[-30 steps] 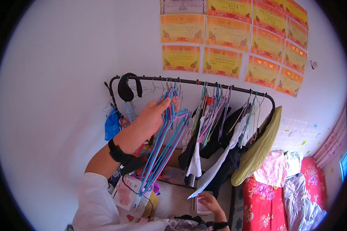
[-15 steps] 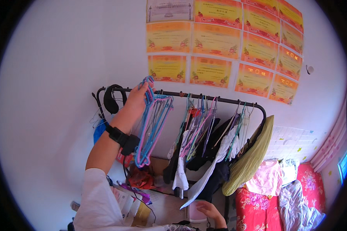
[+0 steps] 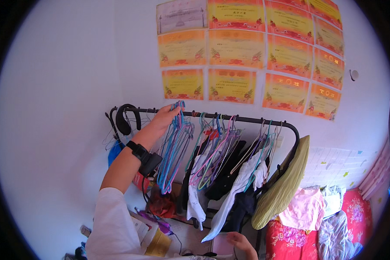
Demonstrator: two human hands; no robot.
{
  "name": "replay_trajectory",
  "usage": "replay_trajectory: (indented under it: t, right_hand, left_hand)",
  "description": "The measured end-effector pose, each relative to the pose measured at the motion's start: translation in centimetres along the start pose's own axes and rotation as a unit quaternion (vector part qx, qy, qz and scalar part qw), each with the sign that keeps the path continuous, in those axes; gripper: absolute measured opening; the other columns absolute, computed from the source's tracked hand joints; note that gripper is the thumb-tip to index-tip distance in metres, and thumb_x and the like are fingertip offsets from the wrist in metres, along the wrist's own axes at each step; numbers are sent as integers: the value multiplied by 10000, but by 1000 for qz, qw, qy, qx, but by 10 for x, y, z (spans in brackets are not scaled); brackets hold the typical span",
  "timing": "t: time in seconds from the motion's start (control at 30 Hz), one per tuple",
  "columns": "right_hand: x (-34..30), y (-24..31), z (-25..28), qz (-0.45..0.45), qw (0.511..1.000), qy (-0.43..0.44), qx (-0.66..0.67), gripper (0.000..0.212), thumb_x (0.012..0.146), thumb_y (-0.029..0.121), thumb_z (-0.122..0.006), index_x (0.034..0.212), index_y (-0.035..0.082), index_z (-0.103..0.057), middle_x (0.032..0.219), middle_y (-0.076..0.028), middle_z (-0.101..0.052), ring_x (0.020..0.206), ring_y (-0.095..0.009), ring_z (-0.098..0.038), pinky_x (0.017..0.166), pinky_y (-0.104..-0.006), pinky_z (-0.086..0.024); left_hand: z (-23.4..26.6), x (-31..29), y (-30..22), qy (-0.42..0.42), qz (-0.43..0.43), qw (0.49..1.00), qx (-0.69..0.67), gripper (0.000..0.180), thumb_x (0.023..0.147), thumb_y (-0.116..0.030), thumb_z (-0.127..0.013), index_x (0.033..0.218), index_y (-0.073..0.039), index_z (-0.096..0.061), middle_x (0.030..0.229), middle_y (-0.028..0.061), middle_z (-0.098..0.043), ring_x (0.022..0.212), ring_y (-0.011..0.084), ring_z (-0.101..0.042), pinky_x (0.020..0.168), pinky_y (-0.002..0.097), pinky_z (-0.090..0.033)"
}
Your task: Fold various pieces of clothing on a bed and hang up plastic clothes hangers.
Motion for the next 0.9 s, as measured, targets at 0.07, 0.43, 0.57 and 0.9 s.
replay_trajectory:
  t: [0.07, 0.43, 0.57, 0.9]
  right_hand:
    - [3, -1, 1, -21, 999, -5, -49, 412, 861, 136, -659, 1228, 13, -520, 1036, -59, -633, 962, -145, -603, 846, -288, -491]
    - [-18, 9, -3, 13, 992, -89, 89, 277, 850, 74, -621, 1114, -5, -590, 961, -37, -620, 883, -128, -550, 789, -266, -449]
    - [-6, 1, -7, 22, 992, -96, 84, 296, 848, 75, -626, 1131, -2, -581, 965, -35, -621, 885, -113, -549, 796, -249, -444]
    - [48, -56, -6, -15, 999, -32, 16, 432, 852, 142, -679, 1229, 9, -514, 1030, -51, -637, 967, -135, -598, 851, -281, -481]
  left_hand:
    - [2, 6, 16, 25, 57, 997, -43, 192, 951, -194, -542, 1044, -52, -631, 888, -10, -606, 793, 90, -554, 737, 262, -464]
    - [-15, 58, 83, 25, 78, 990, -114, 208, 941, -159, -529, 1041, -12, -636, 908, 18, -612, 808, 113, -544, 726, 272, -445]
    - [-16, 64, 70, 59, 64, 995, -50, 176, 906, -146, -560, 947, -15, -671, 875, 22, -616, 780, 131, -552, 678, 297, -442]
    - [-7, 88, 147, 74, 122, 953, 269, 423, 850, -360, -590, 966, 45, -630, 1015, 181, -632, 1017, 327, -576, 942, 512, -356]
Point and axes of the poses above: each hand's wrist, its own x-axis towards the middle knuckle, its own z-axis out of the back of the hand, y = z × x, the point moved 3 cm from there along x, towards the middle knuckle
